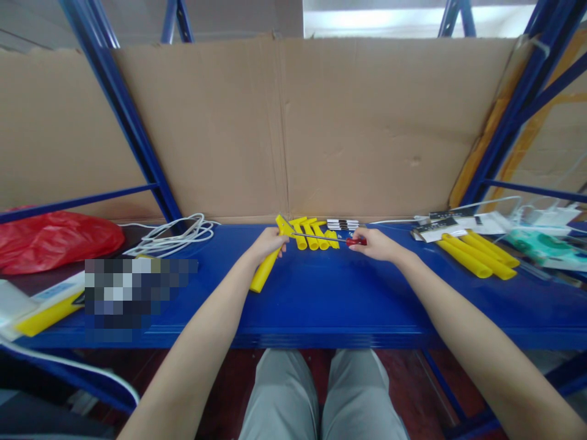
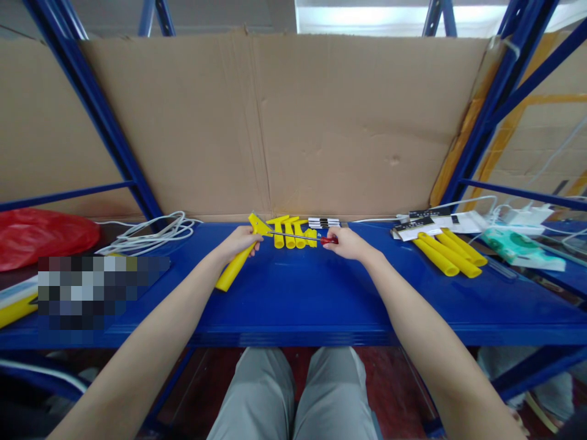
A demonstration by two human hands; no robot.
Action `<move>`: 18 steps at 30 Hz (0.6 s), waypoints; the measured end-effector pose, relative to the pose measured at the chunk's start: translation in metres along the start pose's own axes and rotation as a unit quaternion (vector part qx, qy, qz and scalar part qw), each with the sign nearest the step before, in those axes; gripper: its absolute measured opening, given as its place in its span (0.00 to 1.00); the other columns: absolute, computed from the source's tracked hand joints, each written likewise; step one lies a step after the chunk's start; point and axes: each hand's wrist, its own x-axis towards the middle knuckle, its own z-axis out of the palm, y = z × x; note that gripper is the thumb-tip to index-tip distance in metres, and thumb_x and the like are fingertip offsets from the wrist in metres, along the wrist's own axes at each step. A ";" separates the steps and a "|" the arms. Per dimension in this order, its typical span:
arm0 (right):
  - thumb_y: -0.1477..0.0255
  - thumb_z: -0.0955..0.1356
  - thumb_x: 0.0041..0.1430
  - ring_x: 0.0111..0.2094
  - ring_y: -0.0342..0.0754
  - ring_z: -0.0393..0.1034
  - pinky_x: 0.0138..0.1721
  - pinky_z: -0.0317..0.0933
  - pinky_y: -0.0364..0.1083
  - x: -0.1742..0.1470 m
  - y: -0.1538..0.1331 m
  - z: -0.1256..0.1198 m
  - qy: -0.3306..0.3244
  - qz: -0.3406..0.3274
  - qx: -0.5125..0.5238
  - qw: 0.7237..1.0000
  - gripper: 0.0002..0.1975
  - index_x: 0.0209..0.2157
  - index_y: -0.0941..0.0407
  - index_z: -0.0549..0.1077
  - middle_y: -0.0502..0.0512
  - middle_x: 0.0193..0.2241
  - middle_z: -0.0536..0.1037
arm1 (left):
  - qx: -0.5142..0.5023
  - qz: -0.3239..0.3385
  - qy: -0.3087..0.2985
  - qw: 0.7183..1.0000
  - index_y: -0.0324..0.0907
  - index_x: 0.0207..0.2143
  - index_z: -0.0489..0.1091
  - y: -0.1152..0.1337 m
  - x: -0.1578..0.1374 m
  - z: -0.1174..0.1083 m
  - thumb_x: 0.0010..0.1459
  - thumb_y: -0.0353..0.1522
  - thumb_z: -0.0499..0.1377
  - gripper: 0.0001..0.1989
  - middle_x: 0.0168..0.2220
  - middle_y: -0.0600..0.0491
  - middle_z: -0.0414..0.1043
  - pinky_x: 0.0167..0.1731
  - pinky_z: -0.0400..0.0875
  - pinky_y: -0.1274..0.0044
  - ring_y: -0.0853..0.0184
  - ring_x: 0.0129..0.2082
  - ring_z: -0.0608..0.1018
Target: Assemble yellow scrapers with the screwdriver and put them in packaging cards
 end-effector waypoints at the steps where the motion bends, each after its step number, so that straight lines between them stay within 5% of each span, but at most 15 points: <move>1: 0.68 0.66 0.50 0.24 0.45 0.63 0.27 0.54 0.42 0.000 0.001 0.000 0.001 -0.003 -0.001 1.000 0.06 0.26 0.55 0.66 0.52 0.24 0.72 | 0.000 -0.002 0.001 1.000 0.39 0.23 0.63 0.000 0.000 0.000 0.49 0.22 0.52 0.05 0.13 0.58 0.62 0.14 0.60 0.81 0.74 0.11 0.65; 18: 0.67 0.65 0.51 0.24 0.45 0.64 0.26 0.53 0.42 0.000 0.001 0.001 0.000 -0.016 -0.006 1.000 0.06 0.27 0.55 0.66 0.52 0.24 0.72 | 0.007 -0.007 0.007 1.000 0.38 0.24 0.64 0.000 0.001 0.001 0.49 0.21 0.52 0.06 0.12 0.59 0.62 0.13 0.59 0.82 0.74 0.10 0.65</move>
